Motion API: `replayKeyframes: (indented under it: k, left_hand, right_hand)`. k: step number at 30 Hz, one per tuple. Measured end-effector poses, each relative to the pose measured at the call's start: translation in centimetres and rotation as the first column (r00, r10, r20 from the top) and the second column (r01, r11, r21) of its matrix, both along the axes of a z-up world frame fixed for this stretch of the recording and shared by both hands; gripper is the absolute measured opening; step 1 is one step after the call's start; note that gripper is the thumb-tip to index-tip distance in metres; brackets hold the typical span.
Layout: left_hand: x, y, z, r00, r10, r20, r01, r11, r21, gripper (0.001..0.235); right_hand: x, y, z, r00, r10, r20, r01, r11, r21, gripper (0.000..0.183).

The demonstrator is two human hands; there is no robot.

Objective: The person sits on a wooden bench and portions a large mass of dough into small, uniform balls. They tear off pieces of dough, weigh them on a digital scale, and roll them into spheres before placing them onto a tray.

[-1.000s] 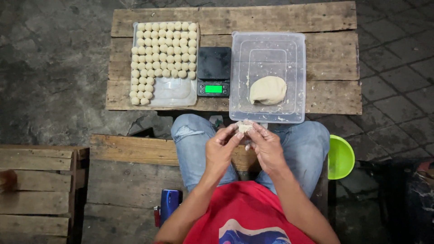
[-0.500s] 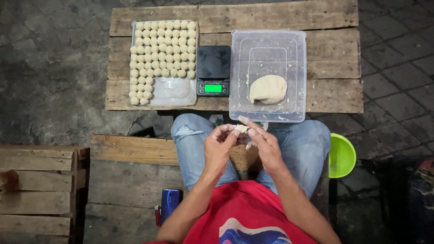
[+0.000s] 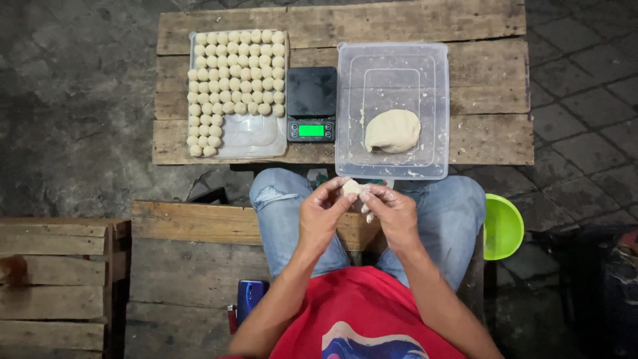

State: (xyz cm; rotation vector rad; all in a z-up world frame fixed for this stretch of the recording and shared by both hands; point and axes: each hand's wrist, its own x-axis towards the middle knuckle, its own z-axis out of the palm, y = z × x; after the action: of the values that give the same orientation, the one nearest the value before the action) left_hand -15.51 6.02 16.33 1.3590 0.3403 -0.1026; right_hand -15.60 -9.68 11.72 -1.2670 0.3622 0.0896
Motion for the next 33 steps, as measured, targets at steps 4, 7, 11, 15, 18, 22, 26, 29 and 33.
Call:
replayKeyframes:
  k: [4, 7, 11, 15, 18, 22, 26, 29, 33]
  left_hand:
    - [2.3, 0.9, -0.1, 0.993, 0.111, 0.040, -0.116, 0.984, 0.133, 0.039]
    - [7.0, 2.7, -1.6, 0.981, 0.176, 0.081, -0.194, 0.902, 0.385, 0.040]
    - [14.7, 4.6, -2.9, 0.968, 0.096, 0.233, -0.230, 0.710, 0.665, 0.050]
    - [22.7, 6.8, -10.5, 0.947, -0.018, 0.322, -0.258, 0.559, 0.788, 0.027]
    - [25.6, 7.7, -13.3, 0.973, -0.057, 0.225, -0.176, 0.452, 0.874, 0.021]
    - [25.4, 8.0, -12.4, 0.942, -0.209, 0.263, -0.229, 0.174, 0.958, 0.014]
    - [23.8, 8.0, -10.9, 0.907, -0.329, 0.264, -0.296, -0.051, 0.954, 0.040]
    - [23.4, 8.3, -11.0, 0.909, -0.345, 0.234, -0.278, -0.082, 0.957, 0.066]
    - [21.7, 6.9, -9.2, 0.898, -0.273, 0.346, -0.355, 0.016, 0.935, 0.066]
  right_hand:
    - [0.2, 0.2, 3.0, 0.995, 0.053, 0.081, -0.046, 0.995, -0.092, 0.032]
    - [0.3, -0.3, 1.5, 0.998, 0.051, -0.022, -0.053, 0.992, -0.110, 0.038]
    - [-0.3, -1.6, -5.4, 0.965, 0.103, -0.240, -0.149, 0.972, -0.181, 0.042]
    - [-1.7, -2.0, -11.0, 0.943, 0.114, -0.311, -0.204, 0.940, -0.273, 0.042]
    - [-2.8, -2.3, -14.2, 0.962, 0.056, -0.269, -0.101, 0.982, -0.159, 0.034]
    - [-3.1, -2.2, -14.9, 0.961, 0.019, -0.277, -0.062, 0.987, -0.146, 0.031]
    - [-2.7, -1.8, -14.9, 0.964, 0.020, -0.264, -0.057, 0.990, -0.132, 0.032]
    - [-2.6, -1.8, -13.9, 0.968, 0.044, -0.249, -0.086, 0.983, -0.160, 0.034]
    - [-2.3, -2.3, -14.6, 0.976, 0.029, -0.215, -0.070, 0.981, -0.183, 0.033]
